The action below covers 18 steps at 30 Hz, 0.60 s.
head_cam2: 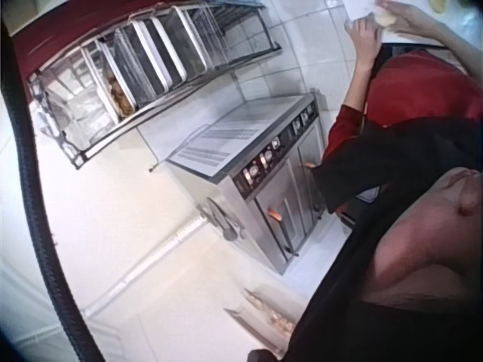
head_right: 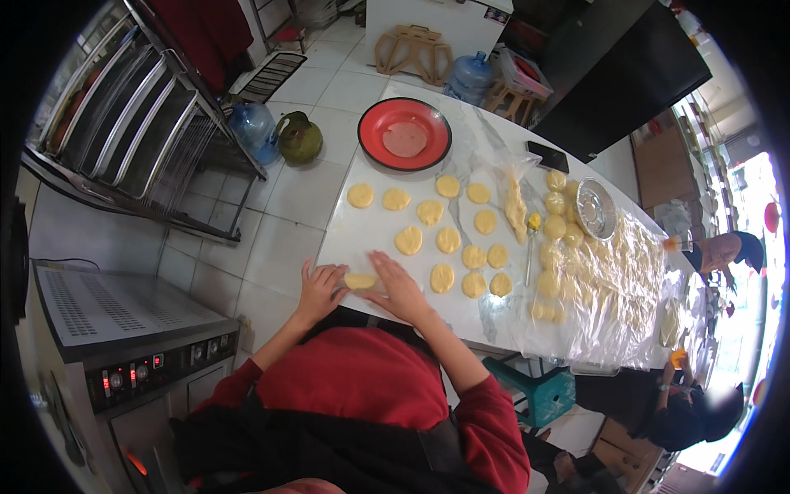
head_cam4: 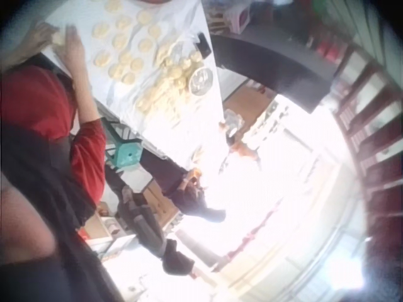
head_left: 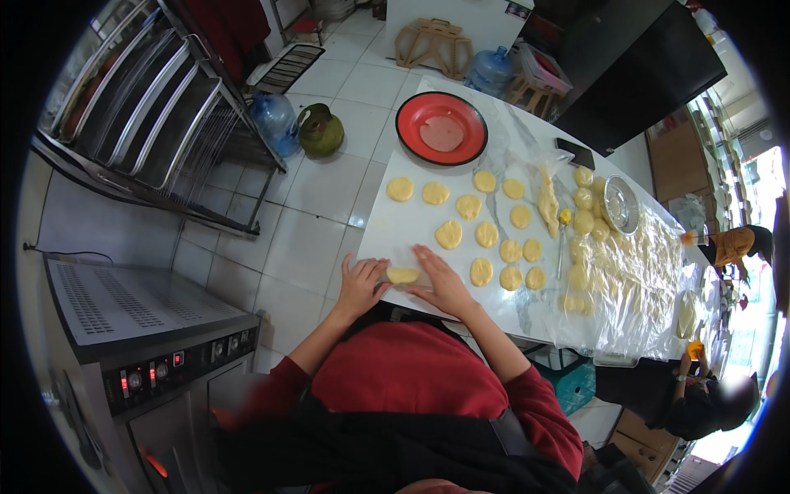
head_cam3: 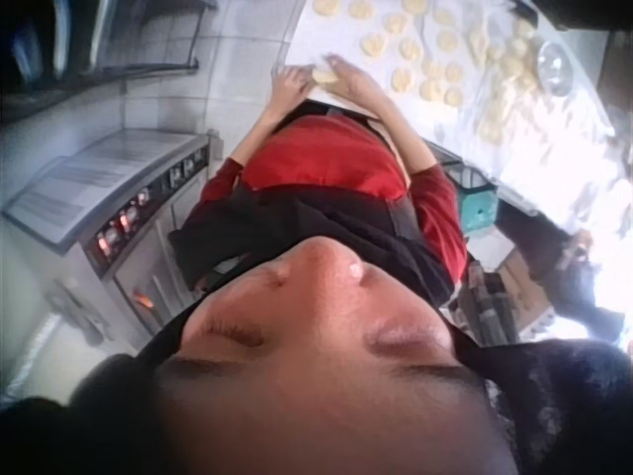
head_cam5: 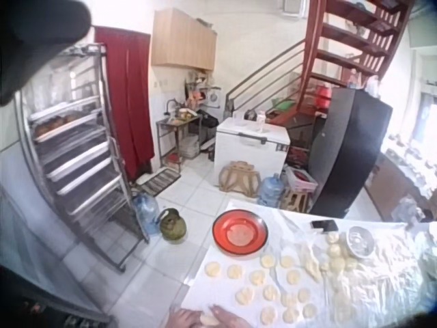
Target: The person washes their hands in a sink, walks over to a work table, and flattens dough balls onto the tabletop using a small rolling pin and by hand.
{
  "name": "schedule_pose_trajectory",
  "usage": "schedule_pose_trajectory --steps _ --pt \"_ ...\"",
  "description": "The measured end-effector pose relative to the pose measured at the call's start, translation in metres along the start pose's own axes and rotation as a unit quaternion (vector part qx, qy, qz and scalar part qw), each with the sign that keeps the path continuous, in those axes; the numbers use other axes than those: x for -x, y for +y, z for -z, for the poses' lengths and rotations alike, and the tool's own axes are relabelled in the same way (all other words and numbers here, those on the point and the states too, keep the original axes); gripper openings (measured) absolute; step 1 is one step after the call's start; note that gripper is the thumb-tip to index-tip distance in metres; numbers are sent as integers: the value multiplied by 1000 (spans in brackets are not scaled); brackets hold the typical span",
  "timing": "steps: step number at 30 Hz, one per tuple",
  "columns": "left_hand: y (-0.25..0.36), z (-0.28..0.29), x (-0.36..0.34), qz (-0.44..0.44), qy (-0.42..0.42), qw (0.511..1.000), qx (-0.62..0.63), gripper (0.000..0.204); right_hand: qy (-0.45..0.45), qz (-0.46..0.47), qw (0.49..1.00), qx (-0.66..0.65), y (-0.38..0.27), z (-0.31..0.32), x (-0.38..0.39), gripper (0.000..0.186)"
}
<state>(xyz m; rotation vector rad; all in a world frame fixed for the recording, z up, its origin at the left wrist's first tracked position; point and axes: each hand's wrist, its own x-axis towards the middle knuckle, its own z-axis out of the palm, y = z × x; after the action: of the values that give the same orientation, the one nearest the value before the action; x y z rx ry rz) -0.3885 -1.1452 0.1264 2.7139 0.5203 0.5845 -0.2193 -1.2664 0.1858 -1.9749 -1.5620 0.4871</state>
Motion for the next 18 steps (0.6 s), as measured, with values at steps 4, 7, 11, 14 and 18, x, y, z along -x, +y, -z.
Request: schedule_pose_trajectory --steps 4,7,11,14,18 --pt "-4 0 -2 20 -9 998 53 55 -118 101 982 -103 8 -16 -22 39" --pt "-8 6 5 -29 34 999 -19 51 -133 66 983 -108 11 -4 -36 25" --pt "-4 31 -3 -86 180 979 -35 41 -181 -220 761 -583 38 25 -50 27" --pt "-11 44 -6 -80 244 965 -56 38 -29 -250 707 -661 82 54 -74 24" --pt "-18 54 -19 2 313 948 -58 36 288 -175 873 -352 167 98 -116 27"
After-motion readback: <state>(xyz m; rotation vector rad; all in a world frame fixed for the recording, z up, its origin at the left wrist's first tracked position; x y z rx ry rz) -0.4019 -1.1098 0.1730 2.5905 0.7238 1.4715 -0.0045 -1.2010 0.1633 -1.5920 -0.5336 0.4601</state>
